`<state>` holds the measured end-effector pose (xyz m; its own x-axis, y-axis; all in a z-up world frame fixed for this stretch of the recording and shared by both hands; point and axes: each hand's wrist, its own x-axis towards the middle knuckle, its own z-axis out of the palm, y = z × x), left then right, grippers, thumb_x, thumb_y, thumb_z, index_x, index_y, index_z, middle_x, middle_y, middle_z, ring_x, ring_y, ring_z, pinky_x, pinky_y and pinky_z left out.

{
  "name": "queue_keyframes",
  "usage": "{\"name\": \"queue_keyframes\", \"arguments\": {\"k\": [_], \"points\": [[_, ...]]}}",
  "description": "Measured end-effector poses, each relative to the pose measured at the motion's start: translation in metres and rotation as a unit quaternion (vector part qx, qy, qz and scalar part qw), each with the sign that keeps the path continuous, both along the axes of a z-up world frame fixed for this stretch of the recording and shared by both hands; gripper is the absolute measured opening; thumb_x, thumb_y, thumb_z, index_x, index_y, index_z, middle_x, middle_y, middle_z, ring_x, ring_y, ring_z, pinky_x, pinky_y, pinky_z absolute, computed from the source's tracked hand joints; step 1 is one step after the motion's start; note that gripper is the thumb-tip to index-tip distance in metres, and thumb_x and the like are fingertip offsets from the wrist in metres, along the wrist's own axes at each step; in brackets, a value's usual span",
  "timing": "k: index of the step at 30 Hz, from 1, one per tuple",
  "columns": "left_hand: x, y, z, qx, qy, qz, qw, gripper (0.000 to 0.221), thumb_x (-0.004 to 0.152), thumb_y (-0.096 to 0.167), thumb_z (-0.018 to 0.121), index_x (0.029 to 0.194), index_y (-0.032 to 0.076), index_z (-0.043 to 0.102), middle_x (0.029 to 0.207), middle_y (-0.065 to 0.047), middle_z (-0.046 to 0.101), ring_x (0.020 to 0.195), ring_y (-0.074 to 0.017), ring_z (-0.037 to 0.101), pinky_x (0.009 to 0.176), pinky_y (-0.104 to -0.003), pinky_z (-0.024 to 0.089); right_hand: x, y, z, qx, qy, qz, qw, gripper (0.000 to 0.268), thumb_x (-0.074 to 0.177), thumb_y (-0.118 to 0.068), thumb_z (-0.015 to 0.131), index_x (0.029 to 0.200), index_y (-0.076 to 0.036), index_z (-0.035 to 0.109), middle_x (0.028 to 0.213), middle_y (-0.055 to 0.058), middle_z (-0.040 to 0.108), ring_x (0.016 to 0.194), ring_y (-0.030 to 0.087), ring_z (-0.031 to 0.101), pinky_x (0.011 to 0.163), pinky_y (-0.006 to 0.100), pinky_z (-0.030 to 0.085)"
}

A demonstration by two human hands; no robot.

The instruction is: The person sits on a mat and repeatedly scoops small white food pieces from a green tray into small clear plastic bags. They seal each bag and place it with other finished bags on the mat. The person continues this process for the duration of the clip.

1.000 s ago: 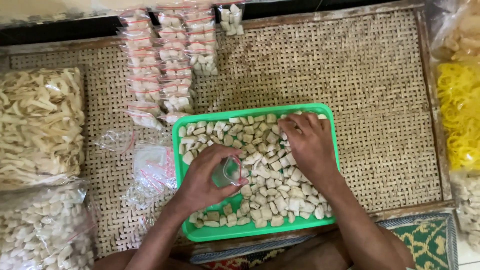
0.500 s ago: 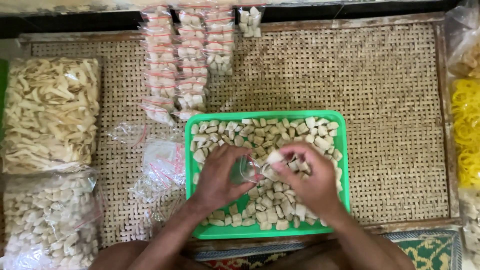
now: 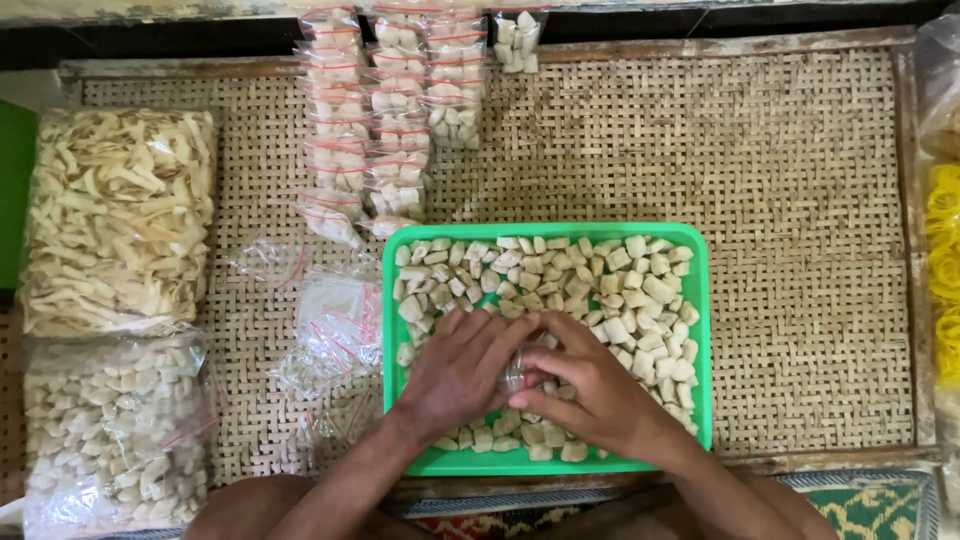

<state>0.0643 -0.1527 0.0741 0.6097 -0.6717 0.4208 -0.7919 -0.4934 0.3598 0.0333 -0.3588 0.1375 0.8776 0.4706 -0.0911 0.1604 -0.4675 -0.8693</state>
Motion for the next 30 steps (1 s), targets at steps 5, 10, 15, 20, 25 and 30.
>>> {"name": "queue_keyframes", "arguments": {"k": [5,10,15,20,25,30], "points": [[0.009,0.000,0.036,0.083,0.161,-0.042,0.982,0.088,0.089,0.053,0.076,0.154,0.012,0.034,0.128,-0.015,0.065,0.115,-0.0318,0.059,0.098,-0.050,0.045,0.002,-0.006,-0.008,0.032,-0.007,-0.006,0.999,0.022,0.098,-0.020,0.062,0.107,-0.004,0.074,0.114,0.013,0.071,0.094,0.023,0.075,0.082,0.034,0.062],[0.028,0.017,0.047,-0.217,0.463,0.040,0.859,0.127,0.071,0.027,0.091,0.159,0.008,0.002,0.140,-0.017,0.062,0.091,-0.0198,0.071,0.065,-0.028,0.065,0.006,-0.022,-0.019,0.049,-0.077,-0.100,0.991,0.019,0.099,-0.009,0.061,0.114,-0.005,0.072,0.111,0.015,0.079,0.099,0.026,0.080,0.090,0.032,0.068],[0.029,0.017,0.035,-0.315,0.596,0.035,0.738,0.041,0.091,0.018,0.073,0.131,0.014,0.065,0.133,-0.015,0.069,0.093,-0.0200,0.075,0.069,-0.023,0.066,0.006,-0.019,-0.015,0.110,-0.081,-0.123,0.983,0.026,0.095,-0.016,0.068,0.117,-0.003,0.068,0.102,0.010,0.075,0.084,0.019,0.073,0.075,0.029,0.066],[0.027,0.012,0.026,-0.268,0.602,0.068,0.749,0.023,0.093,0.013,0.071,0.116,0.011,0.075,0.110,-0.011,0.078,0.074,-0.0154,0.069,0.060,-0.024,0.059,0.007,-0.015,-0.012,0.030,-0.045,-0.090,0.994,0.032,0.093,-0.023,0.070,0.122,-0.009,0.071,0.124,0.014,0.072,0.110,0.026,0.070,0.099,0.041,0.056],[0.030,0.008,0.035,-0.273,0.601,0.078,0.747,0.020,0.094,0.018,0.068,0.110,0.010,0.077,0.113,-0.010,0.080,0.101,-0.0211,0.077,0.090,-0.032,0.065,0.009,-0.010,-0.005,0.005,0.042,-0.026,0.999,0.039,0.097,-0.031,0.062,0.133,-0.015,0.067,0.138,0.014,0.064,0.124,0.030,0.063,0.102,0.048,0.050],[0.028,0.010,0.039,-0.301,0.595,0.103,0.738,0.020,0.095,0.020,0.068,0.109,0.011,0.077,0.113,-0.010,0.080,0.103,-0.0224,0.077,0.090,-0.032,0.064,0.002,-0.004,-0.016,0.008,-0.034,-0.046,0.998,0.033,0.098,-0.024,0.064,0.131,-0.017,0.067,0.147,0.021,0.058,0.126,0.036,0.066,0.104,0.051,0.055]]}}
